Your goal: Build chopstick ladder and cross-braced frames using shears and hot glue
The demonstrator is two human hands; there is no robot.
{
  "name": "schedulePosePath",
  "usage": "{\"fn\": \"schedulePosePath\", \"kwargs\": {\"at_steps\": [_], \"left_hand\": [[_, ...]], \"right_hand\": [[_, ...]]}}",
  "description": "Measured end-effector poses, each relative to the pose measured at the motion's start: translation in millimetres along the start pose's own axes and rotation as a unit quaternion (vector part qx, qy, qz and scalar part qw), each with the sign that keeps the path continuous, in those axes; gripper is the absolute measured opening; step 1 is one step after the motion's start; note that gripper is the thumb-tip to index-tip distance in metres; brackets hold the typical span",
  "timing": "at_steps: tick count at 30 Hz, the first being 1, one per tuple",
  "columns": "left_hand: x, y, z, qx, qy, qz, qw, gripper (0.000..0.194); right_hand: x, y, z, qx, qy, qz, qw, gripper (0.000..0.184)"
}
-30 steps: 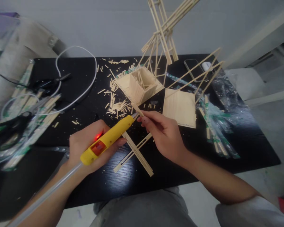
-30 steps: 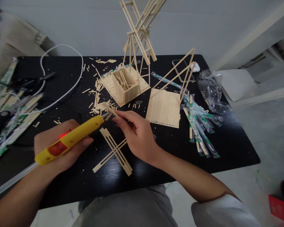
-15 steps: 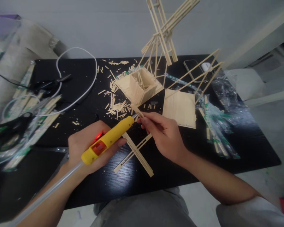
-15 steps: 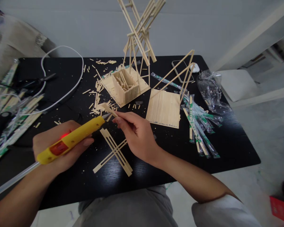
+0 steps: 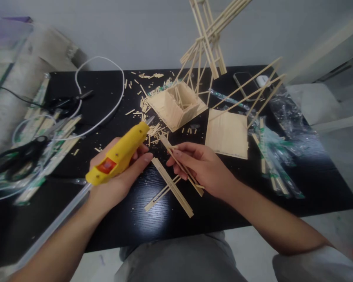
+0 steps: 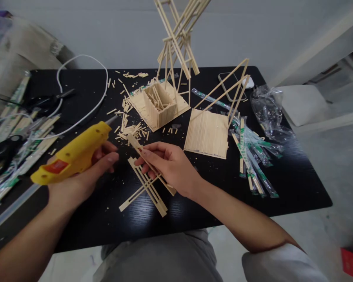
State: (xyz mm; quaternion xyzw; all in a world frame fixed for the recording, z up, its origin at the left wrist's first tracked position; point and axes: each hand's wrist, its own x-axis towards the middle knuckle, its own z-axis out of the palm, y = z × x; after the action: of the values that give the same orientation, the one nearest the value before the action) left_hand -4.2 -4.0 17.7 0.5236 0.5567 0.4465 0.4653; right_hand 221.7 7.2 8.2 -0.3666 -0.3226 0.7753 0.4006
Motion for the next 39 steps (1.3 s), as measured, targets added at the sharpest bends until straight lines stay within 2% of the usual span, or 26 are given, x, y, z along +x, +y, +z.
{"fn": "schedulePosePath", "kwargs": {"at_steps": [1,3,7,11,13,15,16,19,23,25,28,33,39], "left_hand": [[2,0,1.4,-0.005,0.007,-0.003,1.000,0.036],[4,0,4.5,-0.049,-0.033,-0.006,0.998,0.041],[4,-3,7.8,-0.115,-0.078,-0.020,0.990,0.036],[2,-7,8.5,-0.180,-0.090,-0.051,0.978,0.034],[2,-7,9.5,-0.198,-0.081,-0.067,0.975,0.037],[2,-6,10.9,-0.204,-0.071,-0.070,0.974,0.038],[3,-5,11.5,-0.206,-0.070,-0.067,0.974,0.038],[3,-3,13.1,-0.213,-0.076,-0.063,0.972,0.035],[3,-1,15.0,-0.228,-0.094,-0.076,0.966,0.035],[2,0,16.0,-0.238,-0.101,-0.086,0.962,0.035],[2,2,17.0,-0.241,-0.109,-0.099,0.959,0.036],[4,4,17.3,-0.219,-0.127,-0.101,0.962,0.037],[5,2,18.0,-0.245,-0.141,-0.103,0.954,0.034]], "right_hand": [[-1,1,0,0.008,-0.012,0.014,1.000,0.018],[-3,3,1,0.017,-0.035,0.041,0.998,0.017],[-7,3,4,0.034,-0.074,0.094,0.992,0.018],[-10,3,7,0.017,-0.101,0.104,0.989,0.019],[-11,4,7,-0.045,-0.084,0.060,0.994,0.019],[-13,5,8,-0.147,-0.031,-0.041,0.988,0.020],[-14,5,8,-0.197,-0.003,-0.105,0.975,0.021],[-17,5,8,-0.315,0.035,-0.269,0.909,0.022],[-18,4,6,-0.425,0.022,-0.385,0.819,0.013],[-18,4,5,-0.456,0.015,-0.417,0.786,0.014],[-16,5,4,-0.474,0.008,-0.445,0.760,0.019],[-16,5,3,-0.483,-0.002,-0.458,0.746,0.018],[-16,4,2,-0.501,-0.006,-0.465,0.730,0.014]]}}
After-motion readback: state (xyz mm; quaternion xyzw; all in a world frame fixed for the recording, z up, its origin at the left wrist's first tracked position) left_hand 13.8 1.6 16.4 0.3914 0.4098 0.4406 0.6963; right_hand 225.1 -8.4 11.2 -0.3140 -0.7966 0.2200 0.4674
